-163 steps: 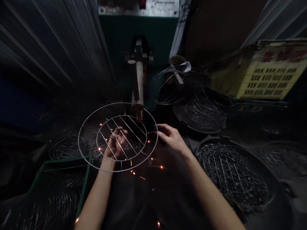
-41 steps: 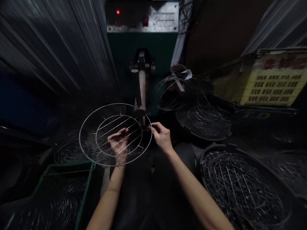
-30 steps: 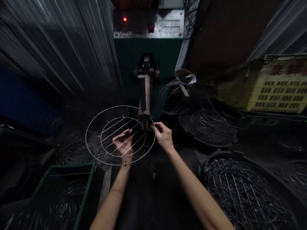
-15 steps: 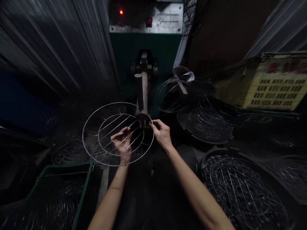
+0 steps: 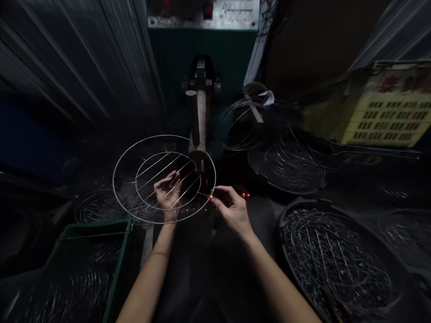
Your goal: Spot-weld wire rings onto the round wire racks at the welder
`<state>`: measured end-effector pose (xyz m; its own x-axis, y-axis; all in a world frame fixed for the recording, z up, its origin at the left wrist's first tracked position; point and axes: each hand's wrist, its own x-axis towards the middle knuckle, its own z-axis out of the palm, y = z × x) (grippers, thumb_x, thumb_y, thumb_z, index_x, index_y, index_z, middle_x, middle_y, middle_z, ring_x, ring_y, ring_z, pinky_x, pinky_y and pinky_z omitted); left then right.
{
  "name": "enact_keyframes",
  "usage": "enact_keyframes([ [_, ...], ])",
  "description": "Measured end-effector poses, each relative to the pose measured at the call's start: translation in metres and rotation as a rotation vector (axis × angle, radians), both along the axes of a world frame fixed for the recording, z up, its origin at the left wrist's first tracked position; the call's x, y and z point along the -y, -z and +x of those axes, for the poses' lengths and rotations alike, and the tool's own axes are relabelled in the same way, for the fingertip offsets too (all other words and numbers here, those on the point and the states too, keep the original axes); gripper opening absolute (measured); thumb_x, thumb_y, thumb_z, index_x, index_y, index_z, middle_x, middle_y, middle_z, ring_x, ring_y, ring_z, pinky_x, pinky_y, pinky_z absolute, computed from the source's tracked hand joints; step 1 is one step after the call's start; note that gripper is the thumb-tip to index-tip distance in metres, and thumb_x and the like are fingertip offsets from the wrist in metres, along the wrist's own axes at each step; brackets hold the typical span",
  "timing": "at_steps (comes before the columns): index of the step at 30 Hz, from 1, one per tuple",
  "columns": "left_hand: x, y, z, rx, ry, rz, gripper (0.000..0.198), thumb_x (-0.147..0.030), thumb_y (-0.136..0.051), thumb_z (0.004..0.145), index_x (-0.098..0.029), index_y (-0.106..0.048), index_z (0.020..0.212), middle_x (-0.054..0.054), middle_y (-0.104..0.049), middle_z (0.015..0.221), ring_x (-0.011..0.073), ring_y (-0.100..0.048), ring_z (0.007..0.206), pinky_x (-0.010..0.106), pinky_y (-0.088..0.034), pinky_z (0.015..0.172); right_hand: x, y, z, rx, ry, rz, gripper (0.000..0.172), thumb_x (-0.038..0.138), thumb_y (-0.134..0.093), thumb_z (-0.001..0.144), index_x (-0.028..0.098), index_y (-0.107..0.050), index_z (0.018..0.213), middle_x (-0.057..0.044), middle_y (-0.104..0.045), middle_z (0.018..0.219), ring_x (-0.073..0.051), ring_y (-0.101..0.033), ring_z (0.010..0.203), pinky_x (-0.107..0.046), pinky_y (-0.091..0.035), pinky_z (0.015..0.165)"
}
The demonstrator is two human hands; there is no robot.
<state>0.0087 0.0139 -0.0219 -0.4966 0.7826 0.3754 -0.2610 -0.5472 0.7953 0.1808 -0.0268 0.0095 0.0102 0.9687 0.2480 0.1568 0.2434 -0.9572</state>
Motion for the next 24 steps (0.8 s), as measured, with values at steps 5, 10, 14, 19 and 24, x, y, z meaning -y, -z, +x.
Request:
enact_keyframes([
  [5,0.002,-0.003,0.000,-0.005,-0.009,-0.040,0.033,-0.021,-0.071,0.071,-0.020,-0.045,0.092,0.007,-0.063,0.108,0.0178,-0.063,0.100,0.037,-0.049,0.091,-0.009,-0.005,0.012,0.031,0.069,0.044,0.027,0.032,-0.069,0.074,0.022,-0.058,0.097,-0.003,-0.066,0.092,-0.017,-0.064,0.087,-0.034,-0.053,0.083],
  [10,0.018,-0.008,-0.010,-0.098,-0.049,-0.123,0.029,-0.024,-0.066,0.075,-0.020,-0.043,0.093,0.004,-0.063,0.098,0.0151,-0.066,0.088,0.034,-0.051,0.084,-0.014,-0.010,0.051,0.127,0.230,0.071,0.029,0.037,-0.065,0.076,0.021,-0.058,0.100,-0.005,-0.066,0.094,-0.018,-0.064,0.087,-0.035,-0.053,0.082],
  [14,0.035,-0.018,-0.020,-0.317,-0.179,-0.269,0.022,-0.029,-0.061,0.079,-0.017,-0.046,0.089,0.004,-0.062,0.089,0.0136,-0.065,0.078,0.030,-0.052,0.075,0.000,-0.005,0.065,0.203,0.252,0.024,0.030,0.041,-0.064,0.076,0.021,-0.060,0.097,-0.005,-0.066,0.094,-0.018,-0.064,0.085,-0.035,-0.052,0.081],
  [19,0.040,-0.044,-0.021,-0.468,-0.207,-0.295,0.025,-0.034,-0.060,0.078,-0.019,-0.043,0.089,0.001,-0.061,0.082,0.0110,-0.063,0.067,0.026,-0.051,0.066,0.032,0.008,0.074,0.319,0.286,-0.103,0.032,0.047,-0.059,0.077,0.020,-0.063,0.094,-0.006,-0.066,0.092,-0.020,-0.063,0.084,-0.034,-0.052,0.078],
  [24,0.026,-0.073,-0.031,-0.602,-0.187,-0.404,0.030,-0.038,-0.061,0.076,-0.019,-0.042,0.088,-0.002,-0.059,0.072,0.0106,-0.060,0.059,0.023,-0.049,0.060,0.059,0.027,0.087,0.354,0.228,-0.208,0.035,0.050,-0.055,0.077,0.019,-0.064,0.092,-0.006,-0.067,0.091,-0.021,-0.063,0.085,-0.033,-0.050,0.078],
])
